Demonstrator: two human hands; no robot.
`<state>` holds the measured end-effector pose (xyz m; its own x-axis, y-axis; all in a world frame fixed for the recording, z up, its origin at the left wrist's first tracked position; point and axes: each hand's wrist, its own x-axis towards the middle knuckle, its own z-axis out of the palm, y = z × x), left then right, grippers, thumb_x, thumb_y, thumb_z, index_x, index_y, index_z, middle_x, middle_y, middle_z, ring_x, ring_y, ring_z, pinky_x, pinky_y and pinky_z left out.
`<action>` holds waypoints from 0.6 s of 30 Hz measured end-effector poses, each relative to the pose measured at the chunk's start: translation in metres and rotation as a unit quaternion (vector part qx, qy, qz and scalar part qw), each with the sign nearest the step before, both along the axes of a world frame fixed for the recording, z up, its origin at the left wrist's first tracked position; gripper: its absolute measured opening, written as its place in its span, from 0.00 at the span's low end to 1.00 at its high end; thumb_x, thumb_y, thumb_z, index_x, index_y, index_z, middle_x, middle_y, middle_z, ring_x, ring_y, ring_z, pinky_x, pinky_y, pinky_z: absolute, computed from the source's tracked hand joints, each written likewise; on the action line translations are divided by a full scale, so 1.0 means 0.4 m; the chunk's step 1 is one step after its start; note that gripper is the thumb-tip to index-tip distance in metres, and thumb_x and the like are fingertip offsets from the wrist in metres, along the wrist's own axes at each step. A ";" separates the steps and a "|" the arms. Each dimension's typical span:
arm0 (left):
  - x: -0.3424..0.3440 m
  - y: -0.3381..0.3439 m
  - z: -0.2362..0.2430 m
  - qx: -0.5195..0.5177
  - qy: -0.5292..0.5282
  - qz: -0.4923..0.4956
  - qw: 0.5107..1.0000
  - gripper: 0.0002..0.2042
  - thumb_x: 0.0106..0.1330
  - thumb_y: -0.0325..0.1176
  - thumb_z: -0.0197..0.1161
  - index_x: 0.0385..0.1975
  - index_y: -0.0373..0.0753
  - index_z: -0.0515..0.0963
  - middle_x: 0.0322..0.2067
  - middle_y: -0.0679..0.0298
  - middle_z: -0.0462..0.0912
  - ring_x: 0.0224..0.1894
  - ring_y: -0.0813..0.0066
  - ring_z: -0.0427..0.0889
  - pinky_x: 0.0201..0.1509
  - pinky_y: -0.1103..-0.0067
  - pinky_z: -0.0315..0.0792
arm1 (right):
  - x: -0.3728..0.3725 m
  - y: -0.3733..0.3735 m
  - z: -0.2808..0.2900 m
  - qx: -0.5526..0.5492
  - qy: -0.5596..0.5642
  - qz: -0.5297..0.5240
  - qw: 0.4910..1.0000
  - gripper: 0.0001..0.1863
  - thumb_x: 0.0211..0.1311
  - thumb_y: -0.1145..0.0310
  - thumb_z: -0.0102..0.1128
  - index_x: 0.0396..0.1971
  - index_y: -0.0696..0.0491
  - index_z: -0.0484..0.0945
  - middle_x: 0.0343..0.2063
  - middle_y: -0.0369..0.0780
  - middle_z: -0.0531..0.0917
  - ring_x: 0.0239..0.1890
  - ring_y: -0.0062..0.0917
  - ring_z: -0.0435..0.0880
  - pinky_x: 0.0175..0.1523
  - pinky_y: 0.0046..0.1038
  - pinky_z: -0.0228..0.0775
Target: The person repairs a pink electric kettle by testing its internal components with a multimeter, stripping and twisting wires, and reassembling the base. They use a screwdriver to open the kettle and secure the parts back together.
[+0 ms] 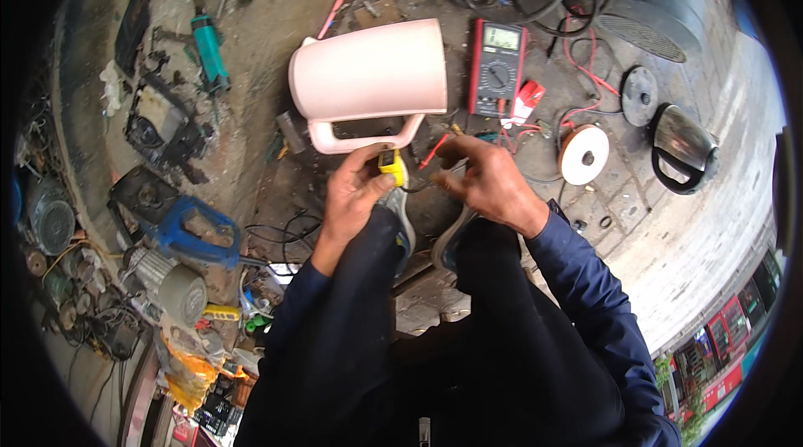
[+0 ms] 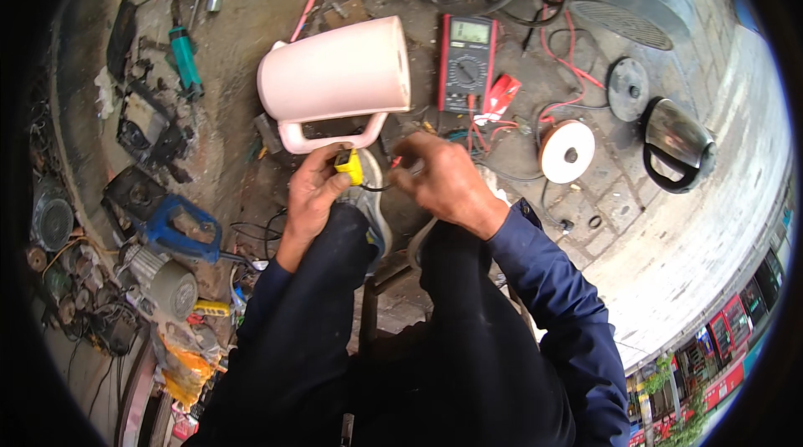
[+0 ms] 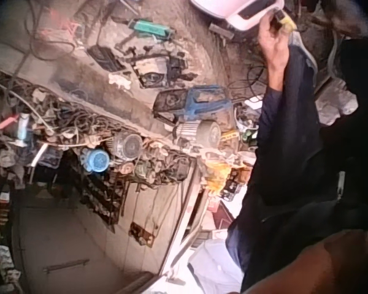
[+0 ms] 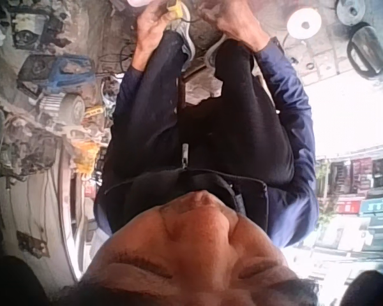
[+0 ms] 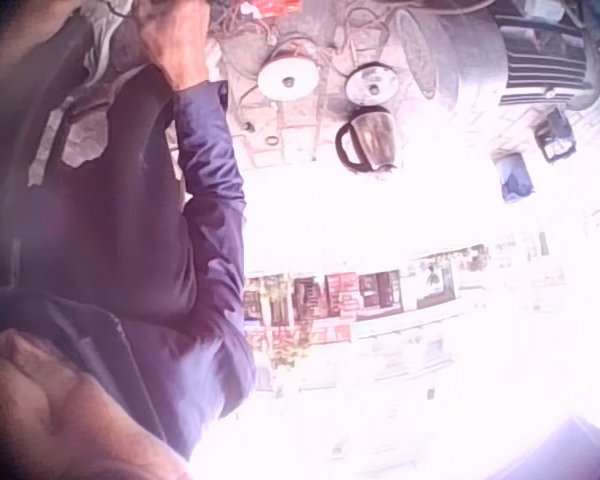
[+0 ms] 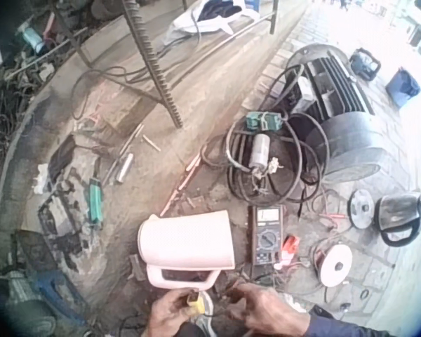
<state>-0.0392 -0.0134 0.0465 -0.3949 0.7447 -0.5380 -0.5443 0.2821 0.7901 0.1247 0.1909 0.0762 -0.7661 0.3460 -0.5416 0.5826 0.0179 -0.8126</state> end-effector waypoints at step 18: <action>-0.011 0.018 0.043 -0.054 -0.063 -0.056 0.995 0.24 0.69 0.23 0.71 0.64 0.32 0.75 0.53 0.60 0.84 0.55 0.74 0.84 0.59 0.78 0.78 | -0.064 -0.079 -0.011 -0.026 0.072 0.029 0.997 0.22 0.55 0.68 0.72 0.49 0.62 0.81 0.37 0.51 0.82 0.33 0.45 0.85 0.40 0.41 0.77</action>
<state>-0.0435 -0.0062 0.0636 -0.2372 0.7152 -0.6575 -0.5974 0.4263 0.6792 0.0993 0.1594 0.0719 -0.8548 0.2733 -0.4412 0.4595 0.0034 -0.8882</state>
